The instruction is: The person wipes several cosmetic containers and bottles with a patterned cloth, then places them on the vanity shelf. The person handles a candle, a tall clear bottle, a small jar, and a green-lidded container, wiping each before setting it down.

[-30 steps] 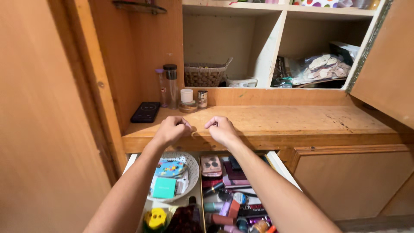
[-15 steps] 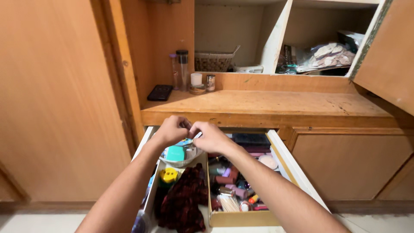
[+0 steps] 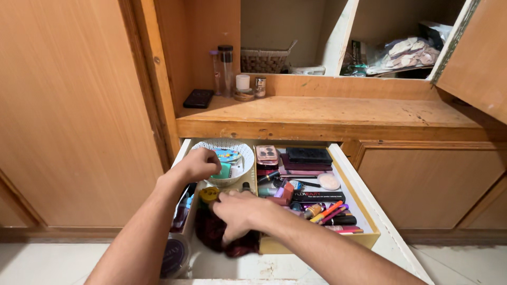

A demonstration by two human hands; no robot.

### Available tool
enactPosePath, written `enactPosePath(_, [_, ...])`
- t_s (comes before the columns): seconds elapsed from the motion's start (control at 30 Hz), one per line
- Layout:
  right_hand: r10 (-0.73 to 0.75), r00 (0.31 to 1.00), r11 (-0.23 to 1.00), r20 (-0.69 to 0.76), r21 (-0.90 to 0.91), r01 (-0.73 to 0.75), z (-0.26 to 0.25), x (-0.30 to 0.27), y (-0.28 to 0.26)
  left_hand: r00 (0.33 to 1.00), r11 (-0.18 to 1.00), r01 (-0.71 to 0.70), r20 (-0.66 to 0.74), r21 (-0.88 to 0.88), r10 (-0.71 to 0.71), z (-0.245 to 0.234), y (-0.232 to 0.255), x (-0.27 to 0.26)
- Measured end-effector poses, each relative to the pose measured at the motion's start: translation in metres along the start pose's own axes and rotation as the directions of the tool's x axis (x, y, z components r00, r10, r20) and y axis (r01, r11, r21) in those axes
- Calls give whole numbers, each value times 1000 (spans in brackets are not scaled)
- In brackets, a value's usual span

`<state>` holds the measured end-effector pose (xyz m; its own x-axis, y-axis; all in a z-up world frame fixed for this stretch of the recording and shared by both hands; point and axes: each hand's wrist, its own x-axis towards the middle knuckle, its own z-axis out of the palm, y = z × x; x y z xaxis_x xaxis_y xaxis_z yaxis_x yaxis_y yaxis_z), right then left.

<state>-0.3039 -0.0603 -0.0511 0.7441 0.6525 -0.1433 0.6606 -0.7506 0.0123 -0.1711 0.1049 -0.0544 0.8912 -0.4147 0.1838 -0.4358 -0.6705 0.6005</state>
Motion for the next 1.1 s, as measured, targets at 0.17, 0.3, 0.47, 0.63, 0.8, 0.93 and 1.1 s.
enactPosePath(0.17, [-64,987,978,-144,188,90,4,9,40,995,989,34,87,143,-46,-3,11,-5])
enactPosePath(0.3, [67,950,887,-304,454,83,-3,1,87,995,986,13,93,165,-29,-2,19,-7])
enactPosePath(0.47, [341,839,611,-424,778,145,-14,-11,144,995,990,30,91,140,-43,0,26,-11])
enactPosePath(0.63, [481,736,578,-477,803,142,-12,-18,172,995,988,-30,101,154,15,4,34,-12])
enactPosePath(0.8, [540,653,611,-531,781,131,-11,-25,177,991,990,-33,129,137,15,9,40,-13])
enactPosePath(0.93, [573,593,688,-565,726,28,-14,-30,172,993,990,-48,117,135,32,10,41,-16])
enactPosePath(1.1, [571,575,734,-586,678,-38,-14,-32,160,993,987,-52,114,150,35,10,43,-17])
